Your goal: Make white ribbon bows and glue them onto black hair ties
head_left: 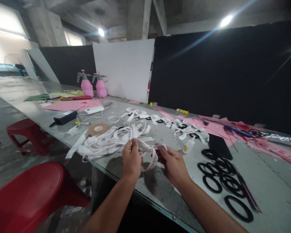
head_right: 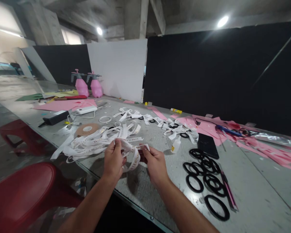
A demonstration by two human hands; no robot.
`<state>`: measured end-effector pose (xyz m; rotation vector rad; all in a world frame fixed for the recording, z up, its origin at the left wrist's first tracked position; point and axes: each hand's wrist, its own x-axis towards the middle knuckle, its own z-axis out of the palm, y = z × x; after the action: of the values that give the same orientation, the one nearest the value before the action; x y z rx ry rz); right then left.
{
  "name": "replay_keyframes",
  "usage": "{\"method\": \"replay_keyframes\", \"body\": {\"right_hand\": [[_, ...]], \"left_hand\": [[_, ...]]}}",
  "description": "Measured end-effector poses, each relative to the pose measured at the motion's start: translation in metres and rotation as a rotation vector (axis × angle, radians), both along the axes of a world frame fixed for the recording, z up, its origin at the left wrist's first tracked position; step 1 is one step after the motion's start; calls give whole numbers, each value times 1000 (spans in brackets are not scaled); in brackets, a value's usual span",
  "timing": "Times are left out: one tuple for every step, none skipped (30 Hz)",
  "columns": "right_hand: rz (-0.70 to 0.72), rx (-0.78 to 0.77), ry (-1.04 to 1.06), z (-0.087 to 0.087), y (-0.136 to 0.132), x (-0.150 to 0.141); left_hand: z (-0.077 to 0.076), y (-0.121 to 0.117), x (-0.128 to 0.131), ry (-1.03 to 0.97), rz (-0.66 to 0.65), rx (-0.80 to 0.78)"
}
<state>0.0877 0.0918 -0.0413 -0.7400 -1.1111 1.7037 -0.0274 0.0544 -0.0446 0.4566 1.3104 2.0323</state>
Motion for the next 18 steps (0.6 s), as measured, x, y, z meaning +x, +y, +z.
{"method": "replay_keyframes", "body": {"right_hand": [[-11, -6, 1, 0, -1, -1], [-22, -12, 2, 0, -2, -2], [-35, -22, 2, 1, -4, -4], [-49, -35, 3, 1, -5, -5], [-66, -50, 4, 1, -6, -6], [-86, -67, 4, 1, -7, -7], [-112, -85, 6, 0, -8, -8], [-138, -99, 10, 1, -8, -8], [-160, -106, 10, 1, -8, -8], [-176, -103, 2, 1, -8, -8], [-193, -88, -11, 2, -7, -7], [-207, -64, -31, 3, -7, -5], [-222, -33, -56, 4, -6, -4], [-240, -2, -82, 5, -6, -2], [-258, 30, -106, 7, -6, -1], [-270, 59, -127, 8, -6, 0], [-272, 83, -141, 9, -7, 0], [-258, 97, -143, 9, -7, 0]], "left_hand": [[2, 0, 1, -52, 15, 12], [4, 1, 3, -103, 29, 29], [7, 1, 4, -150, 42, 47], [9, 1, 6, -189, 51, 66], [11, 0, 8, -214, 50, 83], [13, -1, 10, -220, 34, 97], [14, -2, 12, -208, 6, 107], [14, -4, 14, -179, -28, 116], [13, -6, 17, -139, -66, 119], [12, -8, 18, -96, -108, 118], [11, -10, 20, -61, -156, 109], [10, -12, 21, -43, -211, 97], [9, -14, 21, -43, -276, 80], [9, -15, 21, -52, -349, 56], [8, -16, 21, -62, -410, 25], [8, -16, 20, -62, -450, -9], [8, -15, 19, -45, -470, -43], [8, -15, 18, -14, -476, -70]]}}
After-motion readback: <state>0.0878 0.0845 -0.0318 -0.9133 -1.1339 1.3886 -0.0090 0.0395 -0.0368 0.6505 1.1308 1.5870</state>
